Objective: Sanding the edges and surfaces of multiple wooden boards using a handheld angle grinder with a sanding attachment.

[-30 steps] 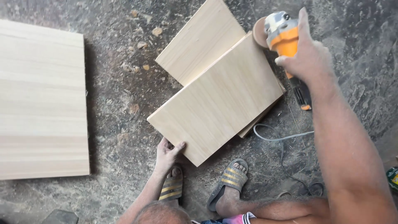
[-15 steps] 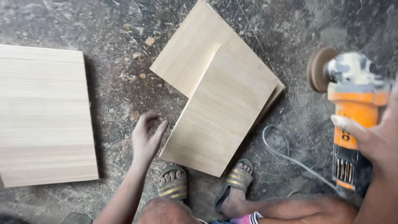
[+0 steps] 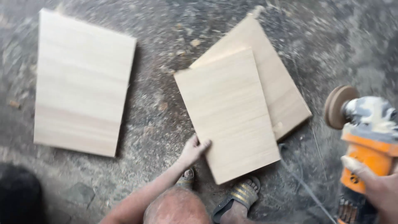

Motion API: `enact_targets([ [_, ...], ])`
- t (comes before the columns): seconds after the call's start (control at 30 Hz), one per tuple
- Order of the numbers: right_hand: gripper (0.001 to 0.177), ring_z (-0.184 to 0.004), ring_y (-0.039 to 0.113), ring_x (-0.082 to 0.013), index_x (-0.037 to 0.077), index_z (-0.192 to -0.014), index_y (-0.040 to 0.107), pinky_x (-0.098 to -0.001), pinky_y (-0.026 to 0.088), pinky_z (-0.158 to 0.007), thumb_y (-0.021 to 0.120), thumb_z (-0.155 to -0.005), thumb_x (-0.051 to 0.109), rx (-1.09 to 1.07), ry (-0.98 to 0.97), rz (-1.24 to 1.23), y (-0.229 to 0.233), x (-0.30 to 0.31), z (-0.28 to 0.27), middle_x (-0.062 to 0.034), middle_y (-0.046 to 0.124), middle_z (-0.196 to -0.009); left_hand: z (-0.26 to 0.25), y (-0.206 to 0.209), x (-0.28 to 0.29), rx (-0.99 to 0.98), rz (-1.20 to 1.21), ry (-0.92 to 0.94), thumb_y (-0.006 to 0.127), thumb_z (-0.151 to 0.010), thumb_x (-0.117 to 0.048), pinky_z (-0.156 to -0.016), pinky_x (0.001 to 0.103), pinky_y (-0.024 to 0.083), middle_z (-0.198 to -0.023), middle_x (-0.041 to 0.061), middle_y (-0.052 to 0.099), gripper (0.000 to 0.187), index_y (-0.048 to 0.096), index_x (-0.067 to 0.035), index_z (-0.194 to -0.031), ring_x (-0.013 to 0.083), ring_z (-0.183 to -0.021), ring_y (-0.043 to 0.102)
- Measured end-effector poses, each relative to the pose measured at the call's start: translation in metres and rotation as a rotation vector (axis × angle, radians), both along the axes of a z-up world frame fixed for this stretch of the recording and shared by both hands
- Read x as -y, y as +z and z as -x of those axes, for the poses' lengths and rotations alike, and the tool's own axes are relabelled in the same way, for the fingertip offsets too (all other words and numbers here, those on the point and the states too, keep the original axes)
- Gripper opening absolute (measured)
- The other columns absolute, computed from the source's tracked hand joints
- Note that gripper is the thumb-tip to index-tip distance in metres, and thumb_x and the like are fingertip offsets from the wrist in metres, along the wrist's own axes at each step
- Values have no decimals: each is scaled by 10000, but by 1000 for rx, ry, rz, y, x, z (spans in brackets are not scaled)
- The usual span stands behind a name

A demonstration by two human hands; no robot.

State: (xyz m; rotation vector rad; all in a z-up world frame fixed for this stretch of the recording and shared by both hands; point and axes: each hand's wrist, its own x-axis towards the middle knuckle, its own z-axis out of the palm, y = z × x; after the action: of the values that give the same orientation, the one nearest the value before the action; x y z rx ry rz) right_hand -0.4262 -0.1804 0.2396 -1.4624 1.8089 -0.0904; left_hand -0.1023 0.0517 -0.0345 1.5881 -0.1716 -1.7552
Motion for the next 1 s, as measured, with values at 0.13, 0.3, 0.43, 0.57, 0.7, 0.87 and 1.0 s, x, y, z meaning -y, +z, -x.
enact_targets([
  [0.13,1281,-1371,407,-563,28,-1636,-12,-610,367,-1083,838,-679,74,-432,433,104,9,-17,-145,-395,179,-1634,11,-15,-29,-179,49,20,801,-793,-286,-795,324,660,-1061,212,738,619,613,112,-1228,247,-909,756],
  [0.3,1153,-730,761,-360,157,-1689,49,-431,653,-558,765,-795,284,-504,632,-190,-45,-50,-225,-229,695,-1004,-1,-23,-27,-316,155,283,833,-746,-168,-815,332,598,-1159,228,686,839,419,36,-1446,265,-991,702],
  [0.43,1017,-495,646,-203,99,-1641,134,-301,551,-356,745,-862,331,-402,1074,-7,-87,-75,-270,-118,652,-982,11,-43,-30,-225,269,200,820,-760,-174,-1113,477,516,-1313,202,635,752,470,19,-1397,310,-1248,633],
  [0.57,957,-515,637,-199,101,-1636,213,-310,574,-419,726,-857,316,-389,1219,22,-100,-93,-311,-116,630,-945,17,-55,-37,-114,278,103,799,-788,-240,-1094,456,489,-1240,166,682,629,567,-3,-1322,276,-1167,655],
  [0.7,961,-570,710,-349,214,-1604,377,-464,605,-478,718,-713,330,-412,1245,176,-105,-104,-334,-45,519,-816,24,-64,-39,-186,243,177,846,-763,-181,-995,423,531,-1134,143,711,547,630,-20,-1238,232,-1072,676],
  [0.87,1032,-583,714,-359,218,-1645,288,-454,627,-508,715,-706,244,-420,1262,120,-99,-93,-345,-52,519,-818,28,-70,-47,-262,188,258,905,-731,-104,-868,382,585,-998,115,749,449,711,-40,-1130,176,-950,705],
  [1.0,1033,-607,716,-429,219,-1669,225,-524,614,-518,699,-752,233,-472,1191,87,-106,-67,-329,-96,540,-819,11,-41,-28,-310,109,319,929,-709,-51,-768,355,621,-883,106,765,374,759,-44,-1041,164,-835,729],
])
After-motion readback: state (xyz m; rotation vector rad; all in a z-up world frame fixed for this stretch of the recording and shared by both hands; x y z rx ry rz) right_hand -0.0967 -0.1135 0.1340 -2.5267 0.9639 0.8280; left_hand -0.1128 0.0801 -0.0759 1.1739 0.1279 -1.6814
